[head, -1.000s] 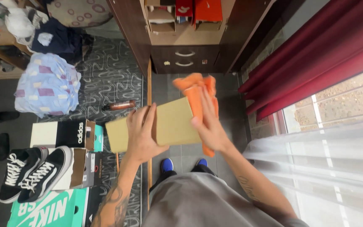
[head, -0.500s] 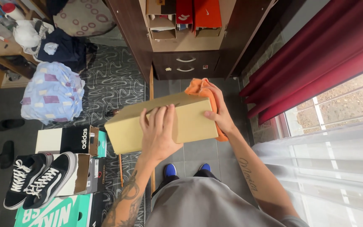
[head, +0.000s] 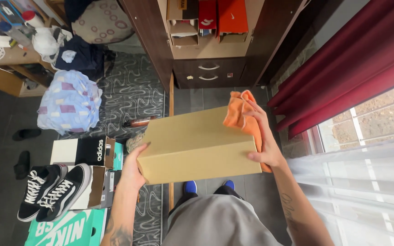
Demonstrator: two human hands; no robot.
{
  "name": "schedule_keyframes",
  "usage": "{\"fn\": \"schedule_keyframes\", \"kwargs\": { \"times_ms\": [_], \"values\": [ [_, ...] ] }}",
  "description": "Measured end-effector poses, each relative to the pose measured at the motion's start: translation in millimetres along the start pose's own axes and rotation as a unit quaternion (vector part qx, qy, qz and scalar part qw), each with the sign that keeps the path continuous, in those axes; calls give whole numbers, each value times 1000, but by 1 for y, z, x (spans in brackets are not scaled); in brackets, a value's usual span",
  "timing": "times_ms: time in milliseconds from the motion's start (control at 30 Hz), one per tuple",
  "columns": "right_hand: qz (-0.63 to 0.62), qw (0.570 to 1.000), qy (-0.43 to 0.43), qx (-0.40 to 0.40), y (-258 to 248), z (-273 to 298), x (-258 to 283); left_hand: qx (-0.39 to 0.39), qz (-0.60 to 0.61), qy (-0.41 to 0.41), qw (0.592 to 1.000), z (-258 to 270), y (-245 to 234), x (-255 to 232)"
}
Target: The person cleans several shoe boxes using a mop and an orange cloth, then places the boxes and shoes into a cabinet. The person uses a mop to dust the boxes and a cloth to wipe them before storing them.
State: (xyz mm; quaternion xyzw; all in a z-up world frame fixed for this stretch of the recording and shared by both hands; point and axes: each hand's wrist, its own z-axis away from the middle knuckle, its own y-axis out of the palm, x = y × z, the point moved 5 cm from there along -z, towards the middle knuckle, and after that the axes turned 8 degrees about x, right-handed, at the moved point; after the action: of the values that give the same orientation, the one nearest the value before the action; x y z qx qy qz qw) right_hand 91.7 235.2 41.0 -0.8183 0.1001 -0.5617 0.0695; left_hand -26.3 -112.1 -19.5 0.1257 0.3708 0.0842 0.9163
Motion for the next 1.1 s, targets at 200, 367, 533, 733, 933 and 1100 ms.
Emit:
{"fn": "schedule_keyframes", "kwargs": {
  "times_ms": [200, 367, 533, 733, 933, 1100],
  "values": [
    [-83, 994, 56, -43, -2, -2, 22, 188, 18, 44, 981, -21, 5, 19],
    [-29, 992, 111, -53, -12, 2, 23, 265, -34, -34, 963, -61, -10, 51],
    [157, 979, 88, -96, -30, 17, 4, 240, -1, -62, 969, -30, 14, 53],
    [324, 939, -9, -114, 10, 7, 6, 277, 39, -66, 958, -19, 51, 63],
    [278, 955, -79, 67, 140, -20, -5, 279, 110, -28, 953, -19, 93, 74],
    [347, 934, -72, -50, 55, -39, -69, 235, 118, -24, 964, -4, 77, 51]
  ]
}}
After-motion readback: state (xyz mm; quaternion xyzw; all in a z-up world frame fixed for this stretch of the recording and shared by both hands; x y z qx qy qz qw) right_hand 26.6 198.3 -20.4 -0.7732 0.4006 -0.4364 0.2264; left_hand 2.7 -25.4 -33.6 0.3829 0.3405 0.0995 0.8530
